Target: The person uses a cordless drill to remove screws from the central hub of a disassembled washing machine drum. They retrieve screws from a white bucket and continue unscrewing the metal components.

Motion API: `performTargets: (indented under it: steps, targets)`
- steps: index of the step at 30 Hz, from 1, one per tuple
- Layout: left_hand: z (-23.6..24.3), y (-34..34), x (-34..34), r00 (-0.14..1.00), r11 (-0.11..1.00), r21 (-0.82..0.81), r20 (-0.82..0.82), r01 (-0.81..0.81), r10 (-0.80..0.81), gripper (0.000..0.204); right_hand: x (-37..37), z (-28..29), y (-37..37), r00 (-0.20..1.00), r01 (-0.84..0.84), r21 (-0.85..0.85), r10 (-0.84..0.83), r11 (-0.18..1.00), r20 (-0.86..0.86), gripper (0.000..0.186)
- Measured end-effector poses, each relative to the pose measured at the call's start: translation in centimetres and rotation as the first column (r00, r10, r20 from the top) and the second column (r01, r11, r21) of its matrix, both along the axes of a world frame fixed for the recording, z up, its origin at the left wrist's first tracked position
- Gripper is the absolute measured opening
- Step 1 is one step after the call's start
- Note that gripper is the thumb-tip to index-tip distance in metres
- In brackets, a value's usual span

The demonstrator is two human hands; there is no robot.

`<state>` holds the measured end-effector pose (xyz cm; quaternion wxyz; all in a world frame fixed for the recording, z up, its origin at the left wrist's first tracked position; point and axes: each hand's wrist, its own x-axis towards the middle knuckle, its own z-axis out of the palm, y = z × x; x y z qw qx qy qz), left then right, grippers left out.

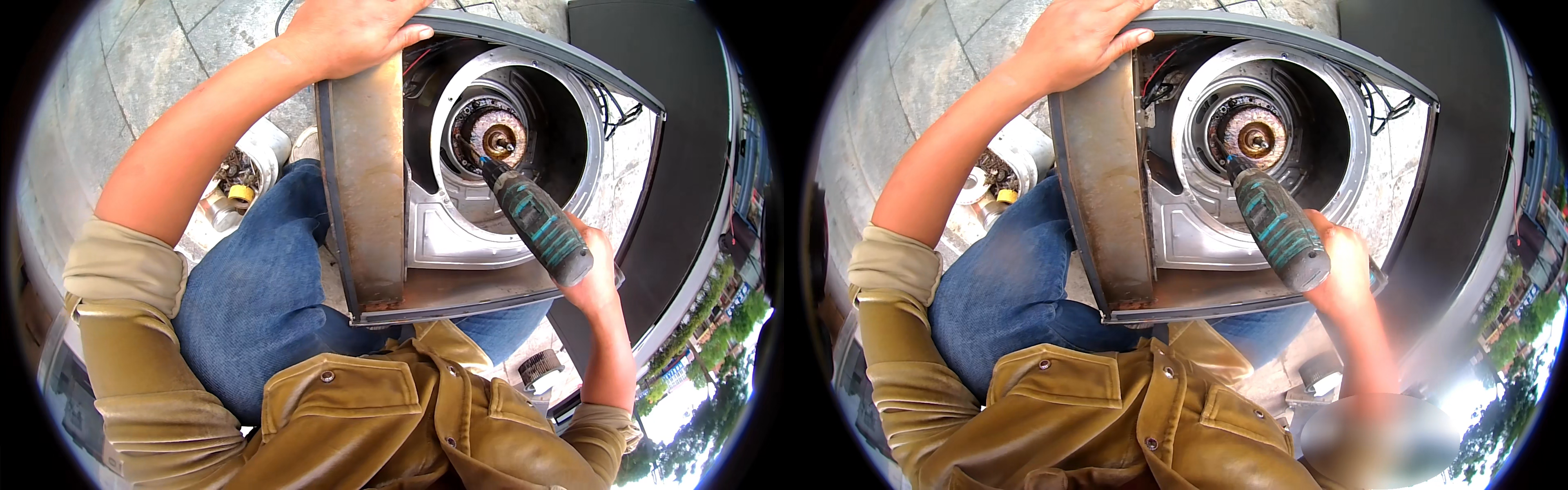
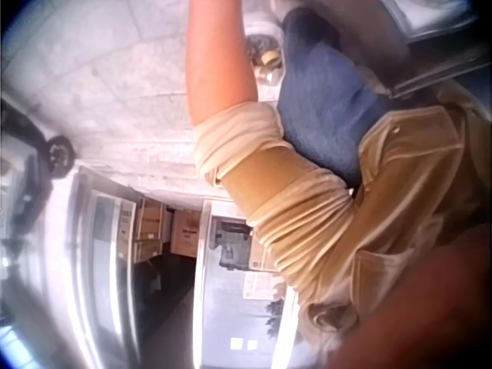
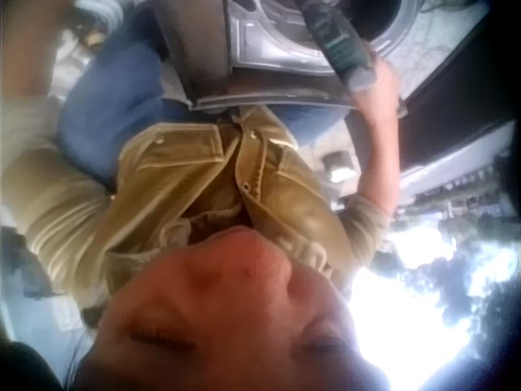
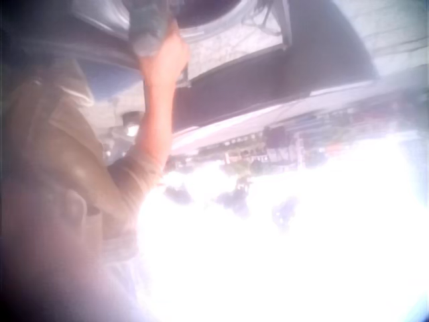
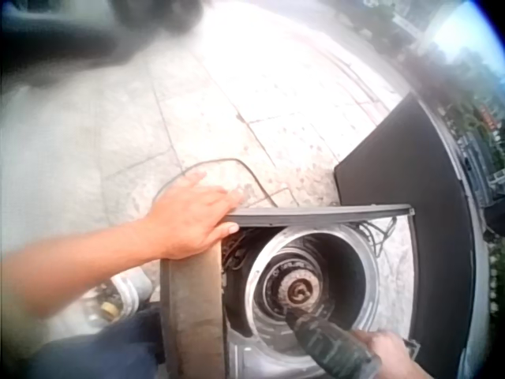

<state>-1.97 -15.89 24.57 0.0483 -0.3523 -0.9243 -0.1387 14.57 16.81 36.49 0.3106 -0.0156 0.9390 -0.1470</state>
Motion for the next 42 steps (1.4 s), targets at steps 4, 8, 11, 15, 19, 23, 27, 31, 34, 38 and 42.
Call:
performTargets:
  steps: [4,8,11,15,19,23,27,31,34,38,42]
  targets:
    - [-0.3,-0.2,0.1,1.0,1.0,0.019,-0.025,0.01,-0.009,0.052,1.3,0.6,0.4,0.993,0.117,-0.073,-0.116,0.99,0.008,0.028]
    - [-0.2,-0.1,0.0,1.0,0.999,0.026,-0.025,0.019,-0.018,0.051,2.5,1.3,0.9,0.979,0.204,-0.093,-0.203,0.975,0.026,0.029]
    - [-0.1,-0.1,0.0,1.0,0.999,0.027,-0.017,0.018,-0.017,0.051,2.8,1.1,1.4,0.985,0.17,-0.15,-0.168,0.974,0.022,0.029]
    - [0.1,0.0,0.1,1.0,1.0,-0.008,0.004,0.003,-0.003,0.051,3.1,-0.2,2.0,0.975,0.222,-0.175,-0.218,0.959,0.04,0.03]
    - [0.1,-0.1,0.1,1.0,1.0,-0.018,-0.002,0.001,-0.001,0.051,2.6,-0.3,1.4,0.99,0.136,-0.132,-0.139,0.982,-0.01,0.03]
    - [0.0,-0.1,0.0,1.0,1.0,-0.015,-0.012,0.009,-0.009,0.051,2.3,-0.5,1.3,0.991,0.136,-0.096,-0.137,0.986,-0.007,0.028]
    - [-0.1,-0.1,-0.1,1.0,1.0,-0.009,-0.022,0.019,-0.019,0.051,2.2,-0.8,1.4,0.988,0.155,-0.089,-0.155,0.984,0.011,0.026]
    - [0.0,-0.2,0.0,0.999,1.0,0.002,-0.028,0.017,-0.017,0.051,2.1,-1.0,1.4,0.988,0.153,-0.134,-0.154,0.979,0.0,0.026]
    - [0.0,-0.2,0.0,1.0,1.0,-0.001,-0.023,0.017,-0.017,0.051,2.1,-1.1,1.4,0.992,0.124,-0.117,-0.127,0.985,-0.014,0.027]
    - [0.1,-0.1,0.0,1.0,1.0,-0.004,-0.027,0.015,-0.016,0.051,1.6,-0.8,0.8,0.992,0.125,-0.093,-0.124,0.988,0.016,0.028]
    - [0.0,-0.1,0.0,0.999,1.0,0.014,-0.029,0.016,-0.016,0.05,1.1,-0.7,0.7,0.996,0.086,-0.115,-0.084,0.99,0.025,0.027]
